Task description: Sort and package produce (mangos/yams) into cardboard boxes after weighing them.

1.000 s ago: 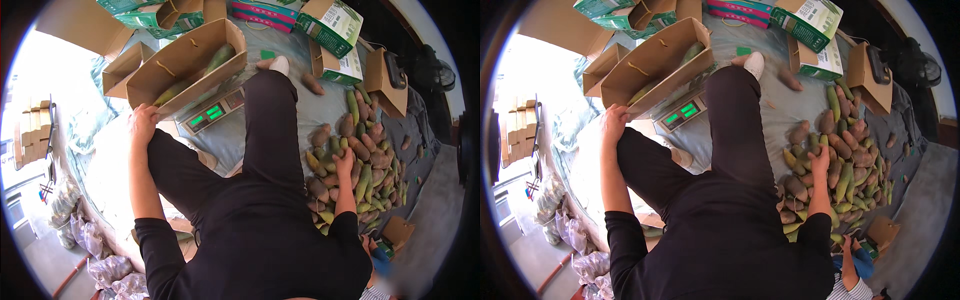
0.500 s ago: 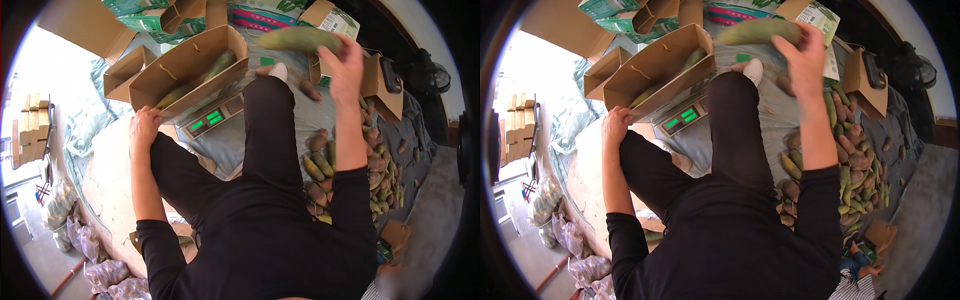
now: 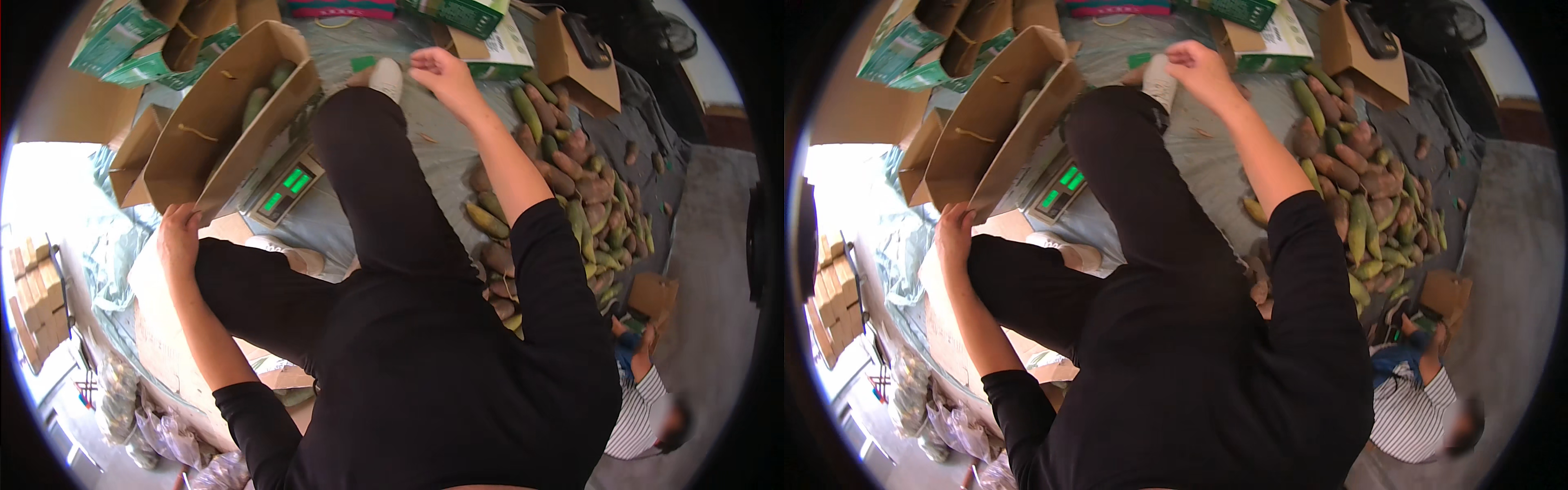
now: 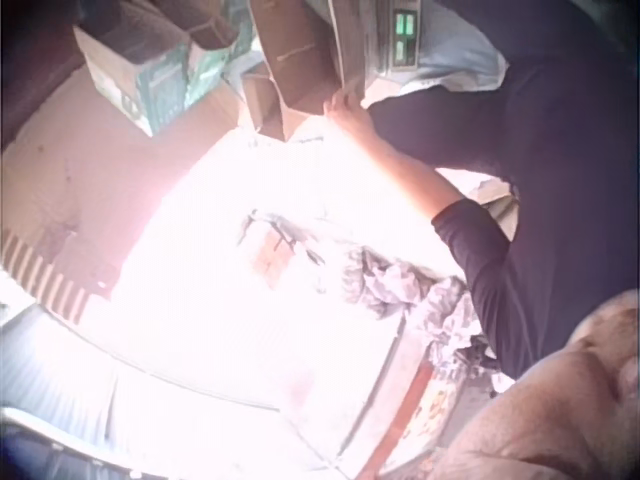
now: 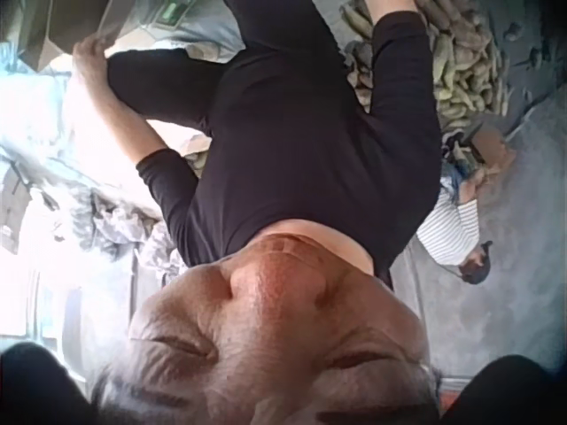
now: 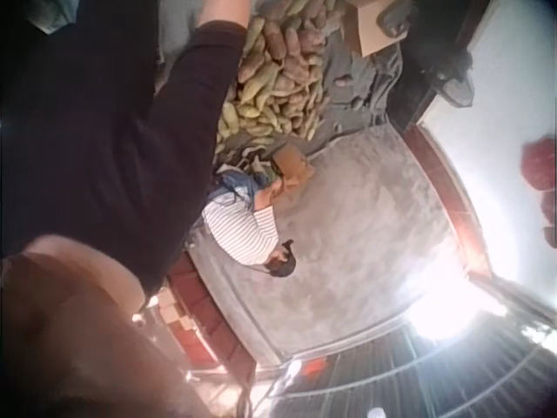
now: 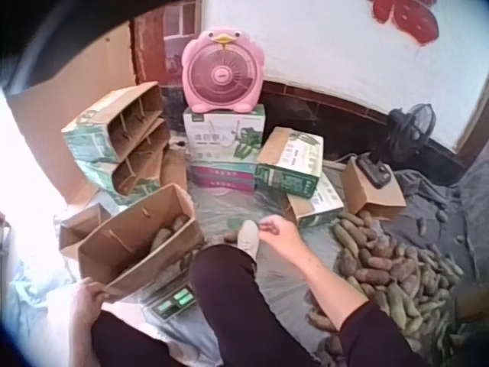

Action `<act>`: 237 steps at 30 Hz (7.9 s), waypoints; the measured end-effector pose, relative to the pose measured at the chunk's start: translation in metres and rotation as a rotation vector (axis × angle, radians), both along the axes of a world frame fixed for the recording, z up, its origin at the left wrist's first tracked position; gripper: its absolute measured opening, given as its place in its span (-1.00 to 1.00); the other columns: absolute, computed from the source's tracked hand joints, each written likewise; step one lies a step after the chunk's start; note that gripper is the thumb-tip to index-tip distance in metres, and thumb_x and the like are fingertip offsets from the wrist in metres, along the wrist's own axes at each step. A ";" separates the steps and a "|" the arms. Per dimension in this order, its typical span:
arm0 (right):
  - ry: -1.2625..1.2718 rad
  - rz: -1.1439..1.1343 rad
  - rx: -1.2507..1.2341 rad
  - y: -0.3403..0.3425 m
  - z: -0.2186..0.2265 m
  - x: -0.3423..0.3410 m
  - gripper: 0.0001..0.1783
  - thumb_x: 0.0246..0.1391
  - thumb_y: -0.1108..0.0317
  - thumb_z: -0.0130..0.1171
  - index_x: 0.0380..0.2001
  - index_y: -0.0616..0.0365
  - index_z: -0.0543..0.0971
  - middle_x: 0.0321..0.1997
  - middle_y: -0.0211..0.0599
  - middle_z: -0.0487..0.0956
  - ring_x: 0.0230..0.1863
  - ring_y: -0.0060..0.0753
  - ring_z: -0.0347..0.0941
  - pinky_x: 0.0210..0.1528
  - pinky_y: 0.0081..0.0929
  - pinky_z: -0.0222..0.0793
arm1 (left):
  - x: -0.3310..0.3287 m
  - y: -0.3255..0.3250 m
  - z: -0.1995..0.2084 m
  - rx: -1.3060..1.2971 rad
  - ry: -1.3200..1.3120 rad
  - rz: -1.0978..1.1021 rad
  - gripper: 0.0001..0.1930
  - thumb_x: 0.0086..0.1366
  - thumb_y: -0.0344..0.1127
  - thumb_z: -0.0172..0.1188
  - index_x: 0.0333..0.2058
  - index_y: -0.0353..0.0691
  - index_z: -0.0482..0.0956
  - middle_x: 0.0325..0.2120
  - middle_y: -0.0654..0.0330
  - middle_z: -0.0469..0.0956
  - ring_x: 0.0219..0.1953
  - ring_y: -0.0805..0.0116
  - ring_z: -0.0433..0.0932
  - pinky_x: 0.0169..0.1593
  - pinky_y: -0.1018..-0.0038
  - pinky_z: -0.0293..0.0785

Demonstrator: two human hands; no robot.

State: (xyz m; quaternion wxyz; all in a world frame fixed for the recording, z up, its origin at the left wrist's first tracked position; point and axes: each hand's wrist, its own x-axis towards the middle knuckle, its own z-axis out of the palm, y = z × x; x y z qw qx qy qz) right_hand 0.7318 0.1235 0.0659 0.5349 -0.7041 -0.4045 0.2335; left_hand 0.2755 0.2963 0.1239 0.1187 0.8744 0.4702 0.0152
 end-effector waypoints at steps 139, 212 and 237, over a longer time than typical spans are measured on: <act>-0.590 0.401 -1.315 -0.254 -0.201 -0.038 -0.47 -0.07 0.34 0.17 0.05 0.00 0.36 0.21 -0.24 0.28 0.19 -0.11 0.23 0.07 -0.17 0.32 | -0.005 0.012 -0.029 -0.053 -0.211 0.043 -0.71 0.09 -0.36 0.21 -0.18 -0.32 0.57 -0.31 0.04 0.51 -0.20 0.12 0.51 -0.10 0.35 0.42; 0.252 -0.024 -0.855 -0.238 -0.207 -0.002 -0.71 -0.03 0.40 0.18 -0.17 0.12 0.50 -0.38 -0.45 0.53 -0.47 -0.53 0.44 -0.56 -0.56 0.29 | 0.001 -0.001 -0.013 0.099 -0.126 0.069 -0.66 0.07 -0.23 0.24 -0.16 -0.21 0.58 -0.28 0.12 0.54 -0.18 0.16 0.52 -0.07 0.33 0.38; 0.551 -0.012 -1.173 -0.325 -0.253 -0.119 -0.57 -0.21 0.29 0.29 -0.15 0.07 0.55 -0.39 -0.34 0.58 -0.43 -0.46 0.47 -0.43 -0.39 0.36 | -0.019 0.020 -0.033 -0.070 -0.218 0.070 -0.68 0.20 -0.29 0.18 -0.10 -0.32 0.54 -0.17 0.03 0.49 -0.09 0.19 0.51 -0.02 0.39 0.42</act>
